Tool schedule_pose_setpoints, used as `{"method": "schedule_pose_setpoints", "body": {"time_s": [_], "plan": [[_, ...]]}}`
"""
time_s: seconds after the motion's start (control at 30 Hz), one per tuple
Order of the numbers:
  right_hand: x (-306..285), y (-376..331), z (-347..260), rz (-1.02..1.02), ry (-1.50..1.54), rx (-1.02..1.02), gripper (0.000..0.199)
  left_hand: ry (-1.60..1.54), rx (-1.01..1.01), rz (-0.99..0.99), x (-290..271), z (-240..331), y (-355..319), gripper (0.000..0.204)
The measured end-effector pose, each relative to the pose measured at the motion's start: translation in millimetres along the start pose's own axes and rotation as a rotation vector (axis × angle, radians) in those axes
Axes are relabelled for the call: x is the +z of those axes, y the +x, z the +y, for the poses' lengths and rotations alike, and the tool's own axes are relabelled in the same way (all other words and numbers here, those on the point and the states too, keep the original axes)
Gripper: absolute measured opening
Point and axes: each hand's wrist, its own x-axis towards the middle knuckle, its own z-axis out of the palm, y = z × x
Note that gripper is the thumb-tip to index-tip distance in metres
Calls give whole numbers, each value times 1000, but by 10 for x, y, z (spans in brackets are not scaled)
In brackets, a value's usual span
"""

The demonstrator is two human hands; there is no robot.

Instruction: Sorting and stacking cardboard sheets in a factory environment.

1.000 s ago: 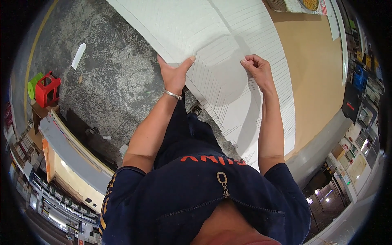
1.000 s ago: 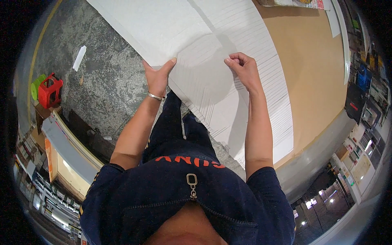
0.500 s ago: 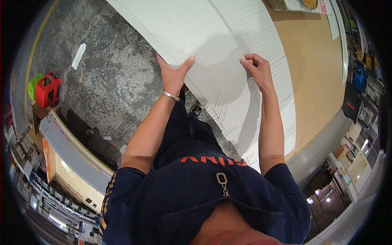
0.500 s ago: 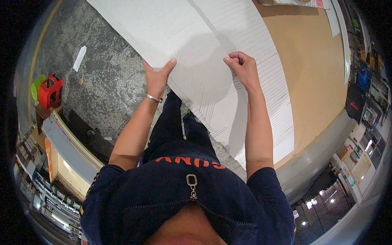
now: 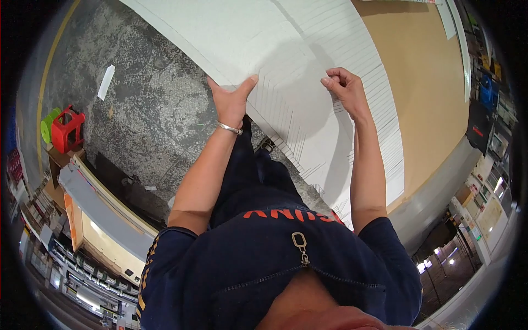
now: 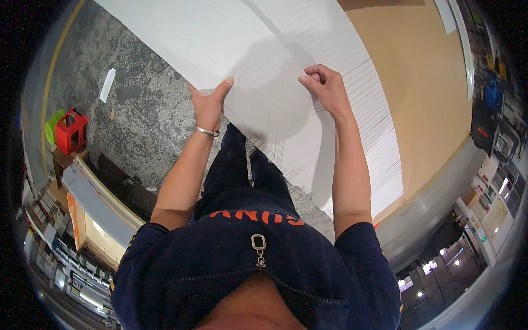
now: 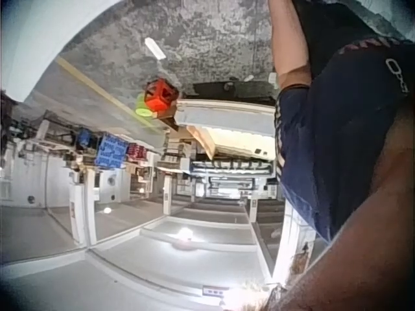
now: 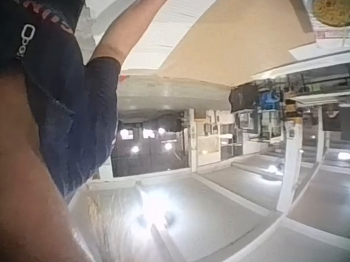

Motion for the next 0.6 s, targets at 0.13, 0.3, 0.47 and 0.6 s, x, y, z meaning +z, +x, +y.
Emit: {"method": "schedule_pose_setpoints", "body": {"time_s": [0.13,0.3,0.47,0.6], "plan": [[-7,2,45,2,-3,-20,27,6,10,3,20,23,-12,91],[7,0,38,10,9,-29,29,-3,24,-4,-14,-29,16,93],[-32,-73,47,43,-40,-69,31,77,62,-62,-41,-73,-135,96],[-54,-220,75,107,-84,-63,31,88,11,-74,26,-57,-300,93]]}}
